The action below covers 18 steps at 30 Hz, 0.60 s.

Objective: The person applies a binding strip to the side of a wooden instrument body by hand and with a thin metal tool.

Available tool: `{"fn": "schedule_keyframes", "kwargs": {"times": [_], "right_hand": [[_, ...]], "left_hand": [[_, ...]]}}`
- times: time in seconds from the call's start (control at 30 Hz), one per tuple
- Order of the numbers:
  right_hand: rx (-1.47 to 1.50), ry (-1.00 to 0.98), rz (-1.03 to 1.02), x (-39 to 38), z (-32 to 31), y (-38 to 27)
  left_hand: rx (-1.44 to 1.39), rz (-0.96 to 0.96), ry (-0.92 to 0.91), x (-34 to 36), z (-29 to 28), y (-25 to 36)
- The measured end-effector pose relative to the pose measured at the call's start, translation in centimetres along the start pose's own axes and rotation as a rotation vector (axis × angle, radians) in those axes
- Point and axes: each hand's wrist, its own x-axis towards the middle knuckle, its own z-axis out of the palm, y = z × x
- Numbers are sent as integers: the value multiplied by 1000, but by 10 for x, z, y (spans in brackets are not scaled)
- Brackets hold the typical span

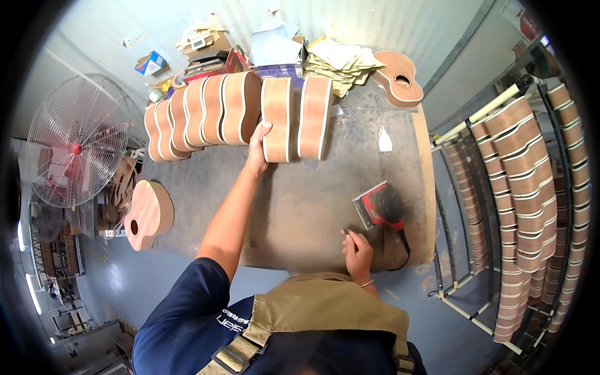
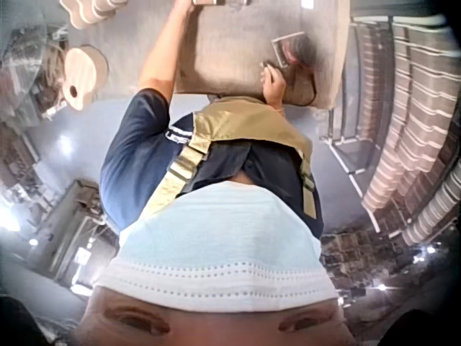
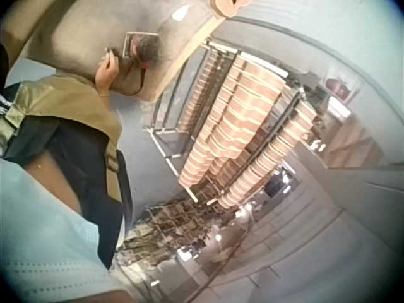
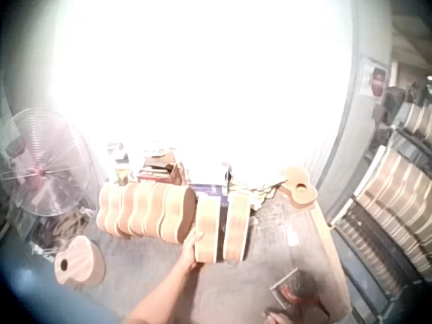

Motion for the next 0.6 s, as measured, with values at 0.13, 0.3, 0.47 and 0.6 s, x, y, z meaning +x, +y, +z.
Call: {"fn": "schedule_keyframes", "kwargs": {"times": [0.13,0.3,0.47,0.6], "right_hand": [[3,-3,32,9,-8,-3],[10,-9,15,20,-6,0],[-2,-23,-13,34,-1,-6],[-31,-57,-28,39,4,-10]], "left_hand": [[2,-109,-24,21,16,-14],[172,-19,70,21,11,-18],[1154,645,429,-14,9,37],[1634,911,698,-11,-8,60]]}}
